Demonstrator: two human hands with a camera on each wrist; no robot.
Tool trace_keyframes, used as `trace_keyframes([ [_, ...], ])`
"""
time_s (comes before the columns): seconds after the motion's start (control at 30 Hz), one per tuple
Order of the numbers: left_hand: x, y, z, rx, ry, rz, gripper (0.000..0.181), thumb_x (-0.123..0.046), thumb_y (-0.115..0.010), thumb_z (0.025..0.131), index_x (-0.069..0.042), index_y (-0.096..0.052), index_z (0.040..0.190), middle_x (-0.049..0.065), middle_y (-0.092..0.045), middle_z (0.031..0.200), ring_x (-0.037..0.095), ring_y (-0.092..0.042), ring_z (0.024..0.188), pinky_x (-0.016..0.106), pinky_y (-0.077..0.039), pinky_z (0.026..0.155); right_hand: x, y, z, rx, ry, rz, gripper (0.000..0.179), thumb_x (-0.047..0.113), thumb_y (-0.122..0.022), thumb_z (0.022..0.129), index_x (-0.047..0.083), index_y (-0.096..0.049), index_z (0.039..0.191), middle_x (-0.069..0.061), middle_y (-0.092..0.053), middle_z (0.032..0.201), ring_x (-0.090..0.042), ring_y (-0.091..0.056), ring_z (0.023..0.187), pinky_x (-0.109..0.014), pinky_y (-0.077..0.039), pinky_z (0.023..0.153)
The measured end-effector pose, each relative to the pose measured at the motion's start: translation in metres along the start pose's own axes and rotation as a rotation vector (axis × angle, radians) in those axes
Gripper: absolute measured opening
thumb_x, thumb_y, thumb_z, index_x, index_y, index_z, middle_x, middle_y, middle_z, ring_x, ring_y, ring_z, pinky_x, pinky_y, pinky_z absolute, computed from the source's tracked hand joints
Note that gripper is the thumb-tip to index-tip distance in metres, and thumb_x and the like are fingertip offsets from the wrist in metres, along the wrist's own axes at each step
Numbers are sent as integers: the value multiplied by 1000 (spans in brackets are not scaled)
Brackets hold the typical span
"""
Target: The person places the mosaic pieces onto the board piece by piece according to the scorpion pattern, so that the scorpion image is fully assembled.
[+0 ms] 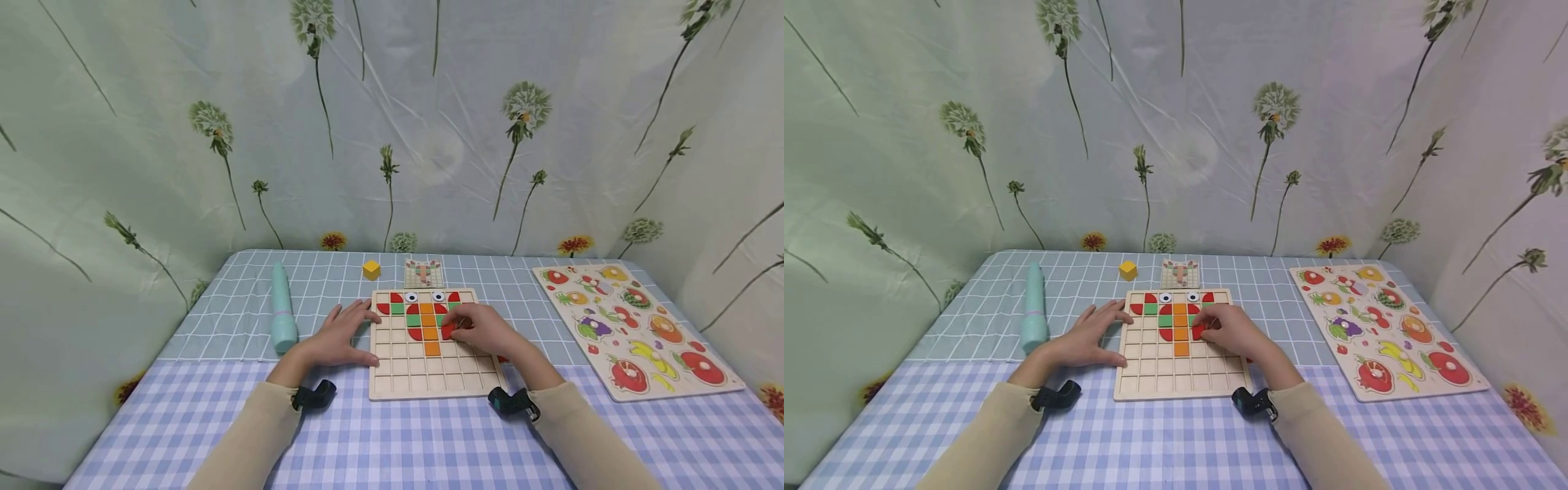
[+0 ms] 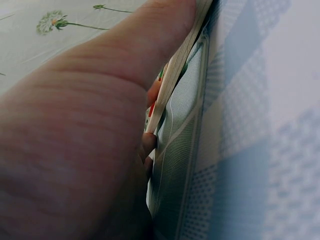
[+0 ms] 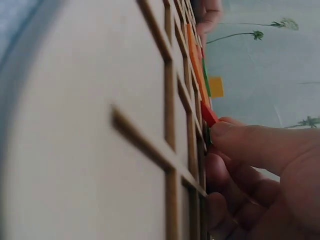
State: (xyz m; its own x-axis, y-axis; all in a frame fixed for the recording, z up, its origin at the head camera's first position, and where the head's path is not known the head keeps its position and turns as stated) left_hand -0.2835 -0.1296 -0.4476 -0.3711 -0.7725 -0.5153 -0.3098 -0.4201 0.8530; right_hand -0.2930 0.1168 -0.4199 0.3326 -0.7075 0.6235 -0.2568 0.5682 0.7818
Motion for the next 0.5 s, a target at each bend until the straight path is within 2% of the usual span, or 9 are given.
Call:
trace_keyframes([
  [0.13,-2,0,0,-7,-8,-2,77,-55,-82,75,-22,-49,137,12,-19,168,34,-9,157,63,3,124,2,-2,-1,-6,33,-23,17,6,-73,88,13,-73,103,-1,-68,95,-13,-55,81,-28,-49,74],
  [0.33,-2,0,0,-11,-4,-1,77,-55,-82,75,-22,-50,137,12,-20,168,34,-9,157,63,2,124,1,-3,-1,-9,37,-42,17,7,-71,91,15,-76,103,-1,-71,101,-14,-57,86,-29,-49,76],
  [0.5,-2,1,0,-12,-8,-4,76,-55,-82,75,-22,-50,136,12,-20,168,35,-10,157,63,2,124,2,-1,-2,33,38,-52,20,10,-67,94,19,-78,108,1,-72,108,-14,-59,94,-30,-51,81],
])
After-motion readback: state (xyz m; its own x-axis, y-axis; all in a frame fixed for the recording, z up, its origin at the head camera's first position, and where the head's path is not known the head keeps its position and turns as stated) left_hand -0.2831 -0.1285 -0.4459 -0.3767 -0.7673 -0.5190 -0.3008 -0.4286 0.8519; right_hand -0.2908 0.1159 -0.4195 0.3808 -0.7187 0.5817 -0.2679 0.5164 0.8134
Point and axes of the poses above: each hand's wrist, its own z-axis towards the middle knuckle, its own y-axis out of the back of the hand, x = y × z, the point moved 8 cm from there along z, towards the middle knuckle
